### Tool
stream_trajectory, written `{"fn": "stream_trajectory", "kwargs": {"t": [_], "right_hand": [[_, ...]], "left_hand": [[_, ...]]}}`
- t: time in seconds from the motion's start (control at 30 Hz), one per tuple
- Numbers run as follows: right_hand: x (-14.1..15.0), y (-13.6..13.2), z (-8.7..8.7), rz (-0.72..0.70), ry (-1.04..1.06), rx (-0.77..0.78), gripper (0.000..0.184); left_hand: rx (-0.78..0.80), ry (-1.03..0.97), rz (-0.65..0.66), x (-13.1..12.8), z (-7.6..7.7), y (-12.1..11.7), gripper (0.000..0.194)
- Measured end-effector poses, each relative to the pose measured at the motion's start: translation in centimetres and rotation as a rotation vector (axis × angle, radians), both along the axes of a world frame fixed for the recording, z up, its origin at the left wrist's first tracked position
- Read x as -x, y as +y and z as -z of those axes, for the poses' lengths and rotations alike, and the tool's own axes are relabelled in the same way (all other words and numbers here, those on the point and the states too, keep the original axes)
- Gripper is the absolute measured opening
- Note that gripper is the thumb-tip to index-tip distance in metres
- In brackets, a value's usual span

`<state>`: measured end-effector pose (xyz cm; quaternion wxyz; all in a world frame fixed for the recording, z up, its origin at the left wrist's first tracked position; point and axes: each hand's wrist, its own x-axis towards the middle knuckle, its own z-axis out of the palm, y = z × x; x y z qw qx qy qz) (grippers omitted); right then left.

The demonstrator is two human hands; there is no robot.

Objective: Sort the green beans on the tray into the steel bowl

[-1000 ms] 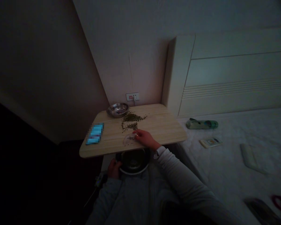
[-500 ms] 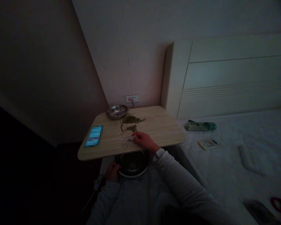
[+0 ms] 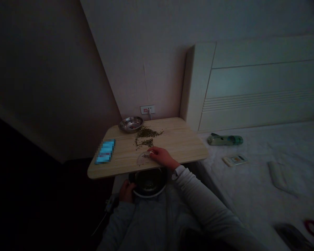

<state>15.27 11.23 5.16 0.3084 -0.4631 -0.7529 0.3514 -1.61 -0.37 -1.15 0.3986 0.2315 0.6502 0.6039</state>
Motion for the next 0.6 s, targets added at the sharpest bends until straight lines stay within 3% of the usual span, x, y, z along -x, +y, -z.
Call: {"fn": "stream_trajectory", "kwargs": {"t": [0.27, 0.6], "right_hand": [[0.0, 0.4, 0.7, -0.017, 0.012, -0.012, 0.03], [0.0, 0.3, 0.7, -0.011, 0.008, -0.014, 0.03]], "left_hand": [[-0.015, -0.033, 0.013, 0.3, 0.8, 0.1, 0.014], [-0.015, -0.013, 0.008, -0.1, -0.2, -0.1, 0.011]]}}
